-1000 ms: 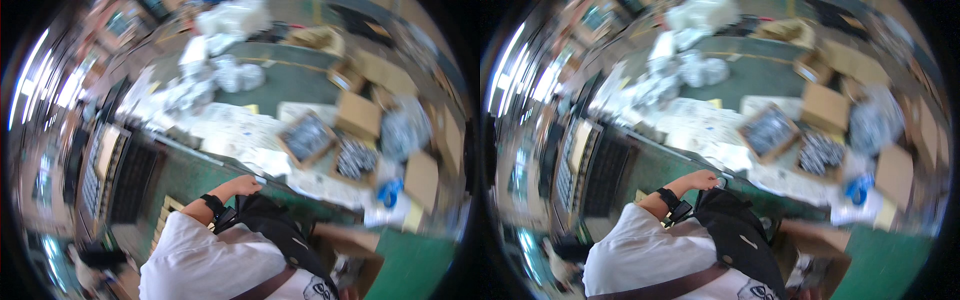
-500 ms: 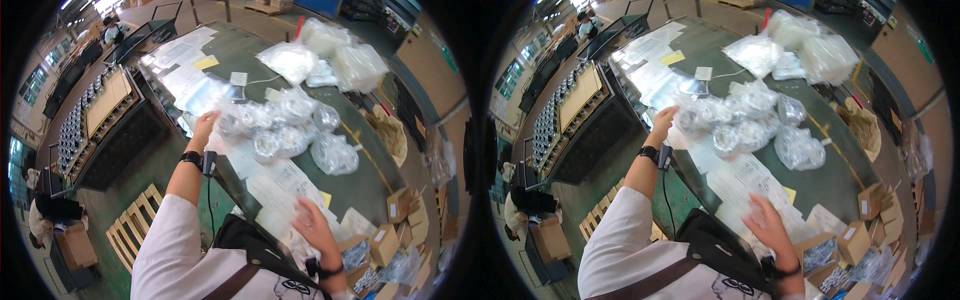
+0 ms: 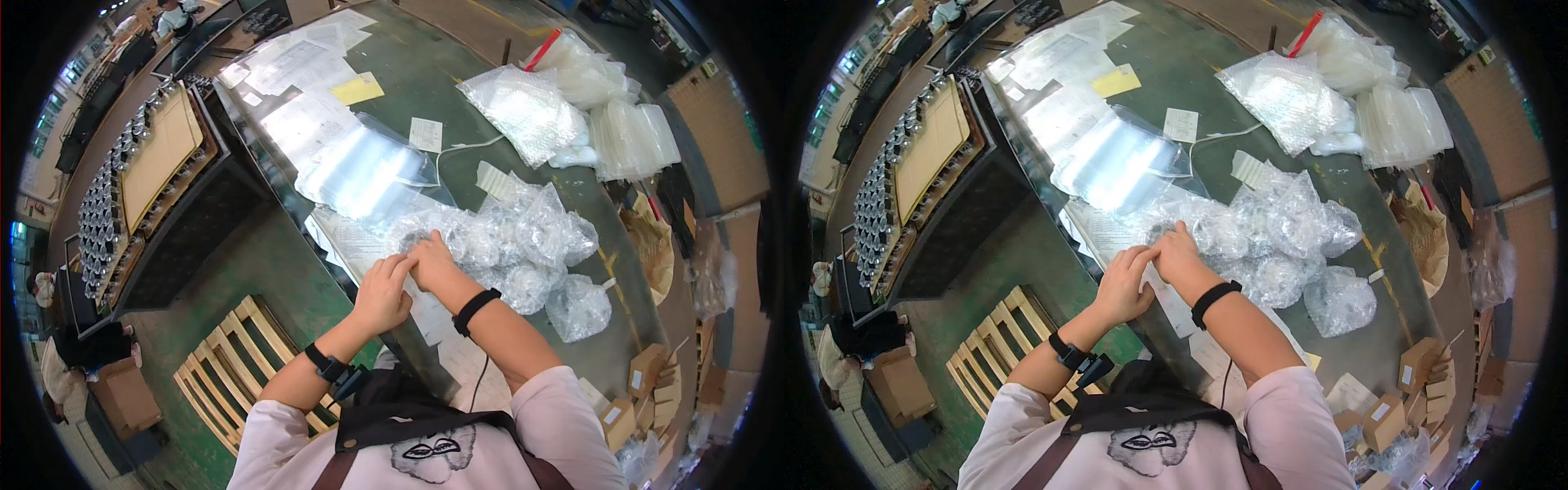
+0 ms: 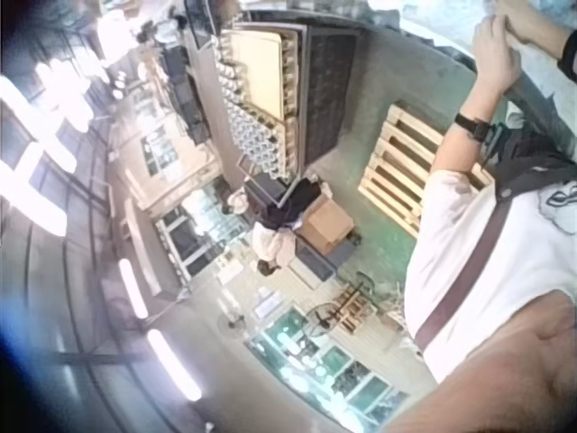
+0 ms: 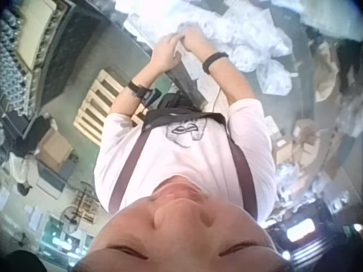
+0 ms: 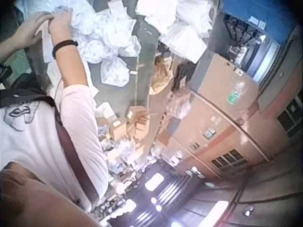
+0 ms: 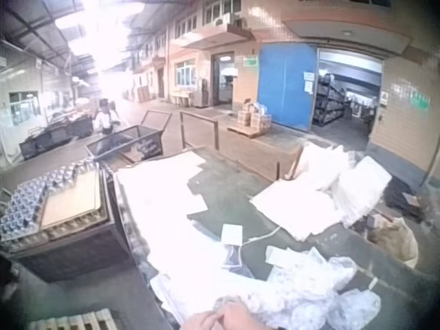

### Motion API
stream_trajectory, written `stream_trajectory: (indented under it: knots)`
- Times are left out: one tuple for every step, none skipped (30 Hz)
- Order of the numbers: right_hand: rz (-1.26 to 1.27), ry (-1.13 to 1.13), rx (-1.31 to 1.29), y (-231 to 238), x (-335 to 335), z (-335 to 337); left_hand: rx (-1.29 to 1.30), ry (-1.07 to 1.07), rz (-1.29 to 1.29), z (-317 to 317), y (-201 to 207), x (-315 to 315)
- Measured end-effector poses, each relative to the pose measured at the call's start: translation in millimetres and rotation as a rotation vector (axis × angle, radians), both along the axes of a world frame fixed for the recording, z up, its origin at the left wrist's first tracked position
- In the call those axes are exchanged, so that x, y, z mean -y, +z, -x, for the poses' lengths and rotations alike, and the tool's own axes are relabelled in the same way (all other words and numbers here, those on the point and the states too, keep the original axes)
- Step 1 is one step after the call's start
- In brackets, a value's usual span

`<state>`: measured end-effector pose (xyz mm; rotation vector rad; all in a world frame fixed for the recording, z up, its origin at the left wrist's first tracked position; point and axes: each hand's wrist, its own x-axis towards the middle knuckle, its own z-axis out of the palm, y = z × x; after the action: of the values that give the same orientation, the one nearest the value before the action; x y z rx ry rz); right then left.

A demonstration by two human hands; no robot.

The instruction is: Packing metal cylinders and small components into cardboard boxes and stacking the boxes on a pallet.

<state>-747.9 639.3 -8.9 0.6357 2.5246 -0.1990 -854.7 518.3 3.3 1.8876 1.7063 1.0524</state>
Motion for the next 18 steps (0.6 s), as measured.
stream_trajectory:
  knots:
    - [0.006, -0.037, -0.111, -6.2, 0.6, -5.1, -0.042, 0.040, 0.024, -2.5, -1.7, -7.6]
    - [0.014, -0.059, -0.102, -2.5, 1.4, -6.5, -0.088, 0.076, 0.049, -1.9, -2.1, -14.2]
    - [0.089, -0.058, -0.065, 1.8, -0.3, -11.1, -0.045, 0.060, 0.047, -2.8, -2.2, -22.0]
    - [0.156, -0.060, -0.030, 12.3, -2.8, -18.7, -0.034, 0.029, 0.046, -7.3, -4.1, -24.3]
    - [0.299, -0.117, -0.173, 28.2, -4.5, -27.1, -0.115, 0.000, 0.125, -10.9, -7.8, -27.9]
    - [0.447, -0.208, -0.422, 40.6, -6.7, -43.8, -0.196, -0.033, 0.202, -14.6, -13.2, -31.9]
    - [0.590, -0.298, -0.678, 57.2, -5.2, -64.5, -0.431, -0.030, 0.305, -11.9, -26.8, -30.9]
    - [0.562, -0.407, -0.899, 85.0, 0.2, -82.8, -0.561, 0.053, 0.149, -12.4, -37.1, -26.2]
    - [0.527, -0.526, -1.118, 107.1, 7.7, -103.7, -0.561, 0.046, 0.200, -11.5, -35.3, -25.4]
    - [0.575, -0.716, -1.215, 121.7, 12.5, -129.8, -0.567, 0.044, 0.239, -8.3, -27.0, -33.8]
    - [0.612, -0.897, -1.315, 130.9, 12.6, -153.5, -0.566, 0.019, 0.228, -6.9, -19.2, -47.1]
    - [0.598, -0.911, -1.325, 131.6, 17.3, -168.9, -0.611, -0.038, 0.379, -4.4, -10.2, -57.9]
    - [0.520, -0.906, -1.076, 126.2, 23.8, -183.2, -0.661, -0.090, 0.527, -2.2, -3.3, -64.5]
    - [0.432, -0.897, -0.832, 119.4, 30.9, -195.8, -0.670, -0.106, 0.505, 0.0, 2.8, -70.1]
    - [0.509, -0.971, -0.677, 96.6, 40.8, -197.0, -0.621, -0.100, 0.542, 4.9, 9.2, -73.7]
    - [0.381, -0.938, -0.586, 80.0, 51.3, -190.0, -0.571, -0.103, 0.571, 3.3, 15.8, -80.8]
    - [0.253, -0.920, -0.491, 66.4, 59.2, -179.8, -0.482, 0.009, 0.452, -6.0, 24.6, -83.4]
    - [-0.083, -0.815, -0.502, 56.3, 63.7, -165.3, -0.500, -0.018, 0.431, -16.5, 25.6, -86.4]
